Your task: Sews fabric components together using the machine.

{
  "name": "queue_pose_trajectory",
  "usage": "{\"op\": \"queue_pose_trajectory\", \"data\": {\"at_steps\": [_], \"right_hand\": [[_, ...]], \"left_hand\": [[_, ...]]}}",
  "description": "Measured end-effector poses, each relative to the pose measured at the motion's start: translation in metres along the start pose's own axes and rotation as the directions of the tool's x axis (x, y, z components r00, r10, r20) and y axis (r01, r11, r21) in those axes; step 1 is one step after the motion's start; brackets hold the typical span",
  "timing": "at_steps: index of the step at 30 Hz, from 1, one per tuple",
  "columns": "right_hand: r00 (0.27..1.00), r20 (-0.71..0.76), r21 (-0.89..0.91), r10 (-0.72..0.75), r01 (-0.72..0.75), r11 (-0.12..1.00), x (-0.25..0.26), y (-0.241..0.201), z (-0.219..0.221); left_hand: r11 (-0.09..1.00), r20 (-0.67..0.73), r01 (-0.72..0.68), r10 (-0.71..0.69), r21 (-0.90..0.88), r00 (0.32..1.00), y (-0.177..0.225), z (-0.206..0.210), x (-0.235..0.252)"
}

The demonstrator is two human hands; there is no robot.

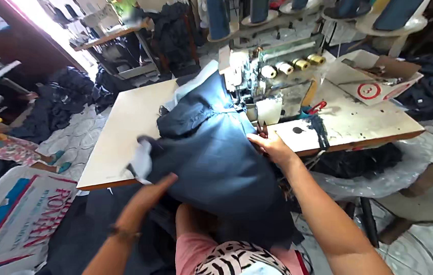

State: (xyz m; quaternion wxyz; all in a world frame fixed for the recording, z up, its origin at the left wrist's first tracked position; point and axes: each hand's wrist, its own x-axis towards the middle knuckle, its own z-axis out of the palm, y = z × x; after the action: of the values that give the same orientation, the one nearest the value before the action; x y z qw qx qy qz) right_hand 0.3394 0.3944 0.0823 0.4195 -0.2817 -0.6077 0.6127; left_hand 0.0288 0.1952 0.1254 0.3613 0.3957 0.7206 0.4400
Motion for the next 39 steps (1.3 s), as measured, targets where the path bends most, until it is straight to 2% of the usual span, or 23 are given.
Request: {"op": "queue_pose_trajectory", "data": {"at_steps": [2, 3, 5, 7, 11, 13, 16, 19, 21, 23, 24, 27, 29, 31, 34, 37, 39], "right_hand": [[1.000, -0.004, 0.103, -0.002, 0.002, 0.995, 0.000, 0.004, 0.018], [1.000, -0.020, 0.162, 0.021, -0.018, 0.987, 0.000, 0.006, 0.033], [0.996, -0.037, 0.249, 0.078, -0.066, 0.966, -0.005, 0.010, 0.061], [0.992, -0.054, 0.266, 0.111, -0.093, 0.959, -0.011, 0.013, 0.070], [0.993, -0.082, 0.169, 0.083, -0.068, 0.983, -0.032, 0.010, 0.043], [0.991, -0.080, 0.144, 0.111, -0.098, 0.985, -0.033, 0.006, 0.039], [0.987, -0.094, 0.226, 0.131, -0.107, 0.968, -0.021, 0.010, 0.044], [0.982, -0.117, 0.331, 0.146, -0.100, 0.938, -0.015, 0.009, 0.058], [0.985, -0.091, 0.333, 0.147, -0.109, 0.937, -0.015, 0.012, 0.068], [0.985, -0.065, 0.299, 0.163, -0.137, 0.944, -0.021, 0.021, 0.079], [0.981, -0.063, 0.270, 0.185, -0.161, 0.949, -0.026, 0.028, 0.084], [0.967, -0.141, 0.235, 0.212, -0.175, 0.956, -0.046, 0.041, 0.095], [0.957, -0.232, 0.221, 0.174, -0.122, 0.968, -0.060, 0.034, 0.089], [0.946, -0.308, 0.213, 0.098, -0.031, 0.977, -0.074, 0.024, 0.071], [0.947, -0.320, 0.172, -0.004, 0.062, 0.983, -0.093, 0.007, 0.048], [0.974, -0.198, 0.008, -0.108, 0.112, 0.994, -0.102, 0.012, 0.049], [0.976, -0.187, -0.034, -0.108, 0.103, 0.994, -0.101, 0.029, 0.053]], "left_hand": [[0.931, -0.226, -0.309, 0.263, -0.195, 0.938, 0.034, -0.039, 0.026], [0.896, -0.241, -0.393, 0.343, -0.206, 0.908, 0.046, -0.049, 0.032], [0.946, -0.254, -0.324, 0.311, -0.011, 0.916, 0.070, -0.033, 0.024], [0.961, -0.234, -0.261, 0.276, 0.094, 0.932, 0.080, -0.010, 0.030], [0.950, -0.331, -0.261, 0.306, 0.172, 0.893, 0.064, -0.028, 0.060], [0.969, -0.342, -0.220, 0.246, 0.114, 0.907, 0.053, -0.026, 0.069], [0.976, -0.336, -0.212, 0.184, -0.047, 0.924, 0.043, -0.025, 0.087], [0.977, -0.340, -0.207, 0.174, -0.061, 0.924, 0.041, -0.029, 0.097], [0.974, -0.323, -0.225, 0.223, 0.031, 0.920, 0.041, -0.031, 0.095], [0.932, -0.236, -0.256, 0.317, 0.255, 0.919, 0.038, -0.028, 0.090], [0.877, -0.185, -0.269, 0.365, 0.399, 0.913, 0.038, -0.022, 0.086], [0.717, -0.126, -0.243, 0.419, 0.653, 0.899, 0.053, 0.015, 0.075], [0.665, -0.106, -0.295, 0.493, 0.686, 0.864, 0.058, 0.021, 0.090], [0.766, -0.173, -0.260, 0.433, 0.589, 0.885, 0.062, 0.007, 0.100], [0.928, -0.319, -0.268, 0.344, 0.257, 0.883, 0.046, -0.020, 0.105], [0.983, -0.335, -0.181, 0.167, -0.011, 0.927, 0.028, -0.018, 0.105], [0.986, -0.339, -0.103, 0.054, -0.130, 0.939, 0.019, -0.009, 0.102]]}}
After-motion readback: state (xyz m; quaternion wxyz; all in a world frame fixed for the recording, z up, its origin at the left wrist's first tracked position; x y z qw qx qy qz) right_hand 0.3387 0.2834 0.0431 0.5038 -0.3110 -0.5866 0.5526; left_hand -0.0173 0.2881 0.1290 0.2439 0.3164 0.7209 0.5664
